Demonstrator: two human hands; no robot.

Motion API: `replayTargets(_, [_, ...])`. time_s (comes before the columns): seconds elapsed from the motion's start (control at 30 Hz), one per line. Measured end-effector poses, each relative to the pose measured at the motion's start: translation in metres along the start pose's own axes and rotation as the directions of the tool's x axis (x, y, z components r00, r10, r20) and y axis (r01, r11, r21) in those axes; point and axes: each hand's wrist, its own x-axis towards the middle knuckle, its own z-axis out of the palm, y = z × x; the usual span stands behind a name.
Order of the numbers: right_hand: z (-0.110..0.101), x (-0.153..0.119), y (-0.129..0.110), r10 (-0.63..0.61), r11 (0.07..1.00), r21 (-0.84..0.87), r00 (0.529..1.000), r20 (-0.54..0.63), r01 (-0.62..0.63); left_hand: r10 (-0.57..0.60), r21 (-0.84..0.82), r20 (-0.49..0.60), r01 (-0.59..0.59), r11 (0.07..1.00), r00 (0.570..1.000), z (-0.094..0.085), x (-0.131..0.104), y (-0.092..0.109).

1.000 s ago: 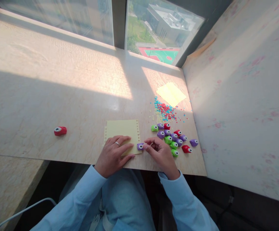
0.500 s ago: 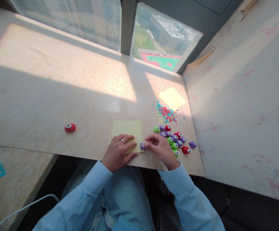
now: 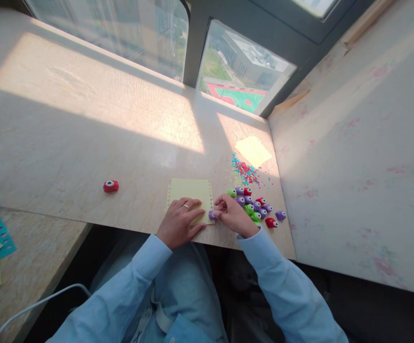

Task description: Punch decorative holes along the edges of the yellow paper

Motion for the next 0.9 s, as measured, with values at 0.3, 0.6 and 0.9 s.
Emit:
replayTargets(0.3, [0.001,0.012,-0.002,0.117,0.976,-0.189,0.991,0.056,-0.105,-0.003,-0.013,-0.017,0.003,1.000,1.000,0.000,0.000,0.001])
replayTargets(0.6, [0.005,0.011,-0.013,0.149,0.949,-0.284,0.988,0.031,-0.134,0.010,-0.015,-0.032,-0.010,1.000,0.999,0.000,0.000,0.001])
replayTargets(0.9, [0.003,0.012,-0.012,0.131,0.949,-0.293,0.991,0.033,-0.115,0.017,-0.006,-0.043,-0.017,1.000,0.999,0.001,0.000,0.000])
